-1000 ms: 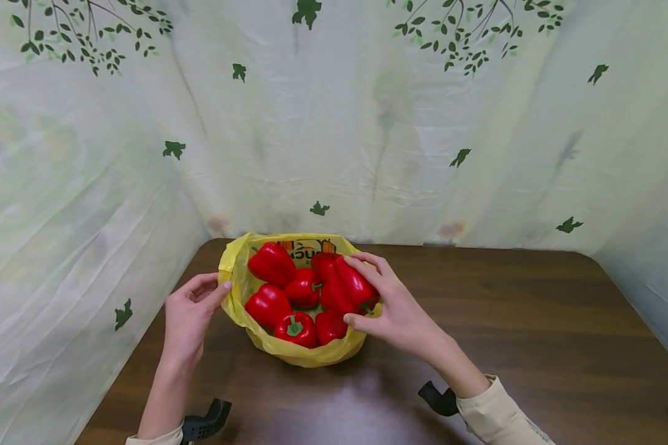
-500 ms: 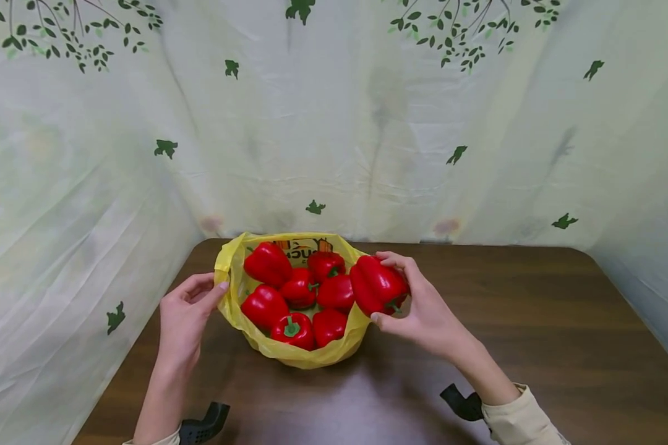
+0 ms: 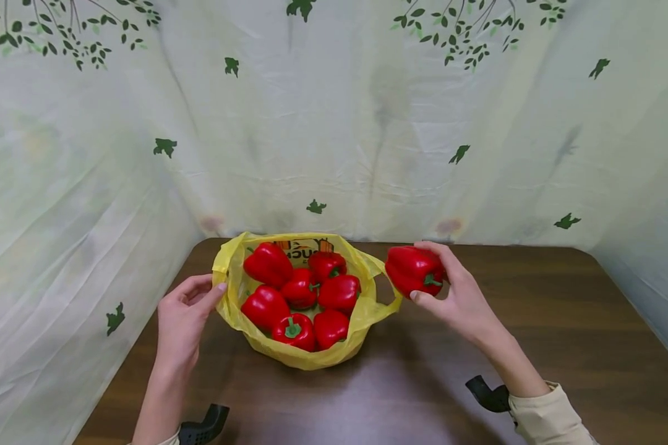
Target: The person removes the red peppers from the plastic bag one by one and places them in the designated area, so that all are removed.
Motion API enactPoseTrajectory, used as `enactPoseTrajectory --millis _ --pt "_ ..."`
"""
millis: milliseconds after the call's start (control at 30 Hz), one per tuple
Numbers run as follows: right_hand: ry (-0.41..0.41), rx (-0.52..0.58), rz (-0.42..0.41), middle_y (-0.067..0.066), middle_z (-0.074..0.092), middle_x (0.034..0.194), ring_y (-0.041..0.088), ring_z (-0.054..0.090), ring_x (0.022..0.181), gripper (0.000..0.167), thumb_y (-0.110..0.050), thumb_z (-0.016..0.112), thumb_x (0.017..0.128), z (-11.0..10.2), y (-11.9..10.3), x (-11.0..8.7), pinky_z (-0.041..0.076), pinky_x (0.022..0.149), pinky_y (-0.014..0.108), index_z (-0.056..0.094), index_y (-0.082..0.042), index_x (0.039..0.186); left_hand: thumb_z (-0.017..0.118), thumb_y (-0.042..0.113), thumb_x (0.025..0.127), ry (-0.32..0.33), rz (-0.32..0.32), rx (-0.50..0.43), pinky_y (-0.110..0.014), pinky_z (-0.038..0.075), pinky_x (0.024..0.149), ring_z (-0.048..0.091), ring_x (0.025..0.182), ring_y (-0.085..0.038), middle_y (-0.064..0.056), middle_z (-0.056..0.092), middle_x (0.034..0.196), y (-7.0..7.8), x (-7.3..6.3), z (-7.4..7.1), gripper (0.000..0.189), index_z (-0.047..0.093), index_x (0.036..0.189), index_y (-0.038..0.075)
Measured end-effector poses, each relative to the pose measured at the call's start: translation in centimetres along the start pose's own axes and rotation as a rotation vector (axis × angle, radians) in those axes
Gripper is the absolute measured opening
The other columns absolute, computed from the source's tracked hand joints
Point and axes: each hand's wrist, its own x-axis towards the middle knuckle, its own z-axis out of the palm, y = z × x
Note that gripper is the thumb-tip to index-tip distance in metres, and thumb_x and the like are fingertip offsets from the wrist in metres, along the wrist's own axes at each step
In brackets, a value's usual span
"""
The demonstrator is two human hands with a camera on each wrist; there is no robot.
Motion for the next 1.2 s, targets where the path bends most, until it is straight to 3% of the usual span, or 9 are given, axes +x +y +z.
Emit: enactPoseTrajectory --millis 267,567,900,1200 --pt "0.016 -0.03 0.148 0.008 0.05 0.131 0.028 0.053 0.111 0.064 -0.008 0.069 0.082 -1.0 1.9 -0.2 0.055 0.079 0.041 0.038 -0.014 0.138 0.077 0.019 0.087 -0.004 0.009 0.0 -0.022 0.056 0.073 0.066 0.082 -0.016 -0.005 0.068 0.098 0.3 0.0 0.2 0.035 0.067 0.113 -0.002" --pt "0.05 -0.172 0.151 0.009 0.048 0.132 0.03 0.049 0.113 0.058 -0.014 0.073 0.081 -1.5 5.1 0.3 0.054 0.079 0.052 0.05 -0.014 0.134 0.078 0.019 0.086 0.004 0.008 -0.016 -0.022 0.056 0.072 0.067 0.081 -0.016 -0.005 0.069 0.096 0.3 0.3 0.3 0.035 0.068 0.113 -0.001" --pt "-0.014 -0.174 0.354 0.015 0.054 0.128 0.034 0.054 0.109 0.065 -0.025 0.072 0.083 -0.8 8.0 1.0 0.054 0.083 0.05 0.04 -0.01 0.137 0.077 0.019 0.087 0.015 -0.008 -0.002 -0.022 0.056 0.073 0.067 0.082 -0.015 -0.004 0.068 0.097 -0.1 0.1 0.0 0.035 0.067 0.114 -0.001" --pt "-0.054 -0.266 0.352 0.016 0.055 0.129 0.035 0.054 0.111 0.061 -0.034 0.07 0.086 0.0 9.1 1.4 0.052 0.086 0.053 0.047 -0.009 0.137 0.077 0.021 0.087 0.018 -0.028 0.02 -0.021 0.055 0.074 0.066 0.084 -0.016 -0.005 0.067 0.1 -0.3 0.1 0.0 0.035 0.067 0.115 0.0"
